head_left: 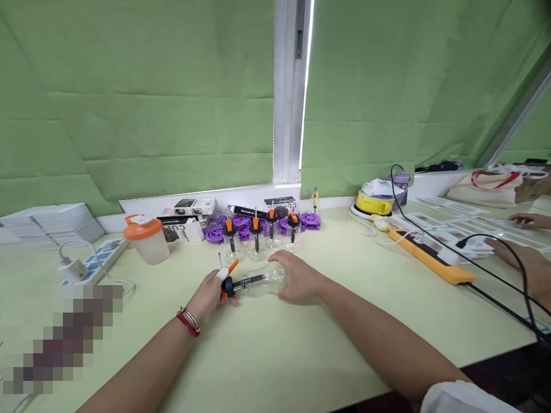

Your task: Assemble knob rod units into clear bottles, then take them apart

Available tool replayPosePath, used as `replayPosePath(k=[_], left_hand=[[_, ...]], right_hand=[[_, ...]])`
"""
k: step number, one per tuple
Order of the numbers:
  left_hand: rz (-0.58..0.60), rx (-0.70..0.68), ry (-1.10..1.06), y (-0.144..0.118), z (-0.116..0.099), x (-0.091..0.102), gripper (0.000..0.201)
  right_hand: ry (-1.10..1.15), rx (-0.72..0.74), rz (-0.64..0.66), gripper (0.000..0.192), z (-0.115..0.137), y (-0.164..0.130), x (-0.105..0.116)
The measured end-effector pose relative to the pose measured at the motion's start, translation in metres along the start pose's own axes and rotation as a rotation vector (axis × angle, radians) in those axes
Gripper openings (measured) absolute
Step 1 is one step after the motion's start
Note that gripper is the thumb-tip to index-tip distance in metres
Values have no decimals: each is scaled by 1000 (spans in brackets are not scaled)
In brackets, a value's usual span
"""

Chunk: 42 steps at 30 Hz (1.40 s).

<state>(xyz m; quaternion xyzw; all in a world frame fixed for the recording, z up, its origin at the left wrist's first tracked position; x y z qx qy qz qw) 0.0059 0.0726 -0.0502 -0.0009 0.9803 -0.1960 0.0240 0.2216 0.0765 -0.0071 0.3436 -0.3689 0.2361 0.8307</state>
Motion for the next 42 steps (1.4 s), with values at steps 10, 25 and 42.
replayPosePath(k=[10, 25, 42], left_hand=[[80, 14, -29, -6, 4, -17, 22], [150, -24, -56, -9, 1, -24, 33], [-186, -78, 92, -18, 2, -16, 58]], right_hand=[[22, -3, -5, 78, 8, -1, -4], [94, -10, -37, 78, -1, -3, -1], [160, 16, -70, 79, 6, -3, -4]])
Point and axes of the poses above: each hand's wrist, its own y-axis towards the middle knuckle, its own x-axis out of the back of the hand, z = x × y, the point moved 7 cm from there along y, towards the middle knuckle, and after that the axes turned 9 degrees about x, right-handed, at the moved point
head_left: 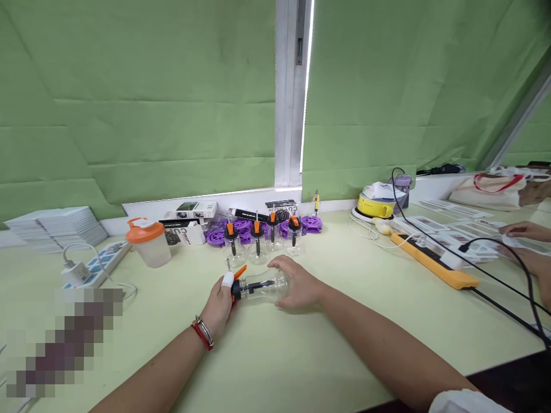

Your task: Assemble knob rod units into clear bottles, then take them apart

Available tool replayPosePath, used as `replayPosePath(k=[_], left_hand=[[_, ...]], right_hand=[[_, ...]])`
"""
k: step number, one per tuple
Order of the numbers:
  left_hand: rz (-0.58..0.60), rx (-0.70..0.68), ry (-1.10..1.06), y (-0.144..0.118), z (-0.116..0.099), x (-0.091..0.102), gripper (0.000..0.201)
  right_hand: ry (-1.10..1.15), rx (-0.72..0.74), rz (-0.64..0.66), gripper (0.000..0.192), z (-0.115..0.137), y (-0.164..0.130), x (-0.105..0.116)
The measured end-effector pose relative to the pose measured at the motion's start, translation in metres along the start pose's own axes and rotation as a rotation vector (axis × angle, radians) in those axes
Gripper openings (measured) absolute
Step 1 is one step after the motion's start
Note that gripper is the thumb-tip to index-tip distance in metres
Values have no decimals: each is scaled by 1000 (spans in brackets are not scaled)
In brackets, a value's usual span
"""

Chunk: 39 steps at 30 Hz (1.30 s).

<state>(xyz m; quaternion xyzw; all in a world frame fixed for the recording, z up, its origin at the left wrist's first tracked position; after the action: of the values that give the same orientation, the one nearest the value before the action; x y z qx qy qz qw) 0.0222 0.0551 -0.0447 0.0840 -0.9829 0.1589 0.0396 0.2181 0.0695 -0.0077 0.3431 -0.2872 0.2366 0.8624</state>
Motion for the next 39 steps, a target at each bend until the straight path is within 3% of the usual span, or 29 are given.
replayPosePath(k=[5, 11, 21, 26, 32, 39], left_hand=[[17, 9, -6, 3, 3, 1, 56], [50, -7, -27, 6, 6, 0, 50], [28, 7, -36, 7, 7, 1, 56], [29, 1, -1, 4, 4, 0, 53], [51, 22, 19, 3, 3, -1, 49], [39, 40, 10, 7, 5, 1, 52]], right_hand=[[36, -7, -1, 77, 1, -1, -1], [237, -104, 7, 83, -13, -5, -7], [544, -205, 11, 53, -28, -5, -17], [503, -222, -40, 43, -29, -1, -18], [569, -247, -14, 50, -29, -3, -18], [435, -131, -51, 69, -26, -2, -11]])
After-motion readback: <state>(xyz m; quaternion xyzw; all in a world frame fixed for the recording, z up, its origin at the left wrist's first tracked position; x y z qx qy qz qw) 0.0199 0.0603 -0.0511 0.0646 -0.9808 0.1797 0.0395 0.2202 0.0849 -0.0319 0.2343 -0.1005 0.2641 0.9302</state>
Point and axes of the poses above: each hand's wrist, its own y-axis towards the middle knuckle, its own x-axis out of the back of the hand, z = x × y, the point moved 7 cm from there along y, towards the middle knuckle, and after that the axes turned 9 degrees about x, right-handed, at the moved point
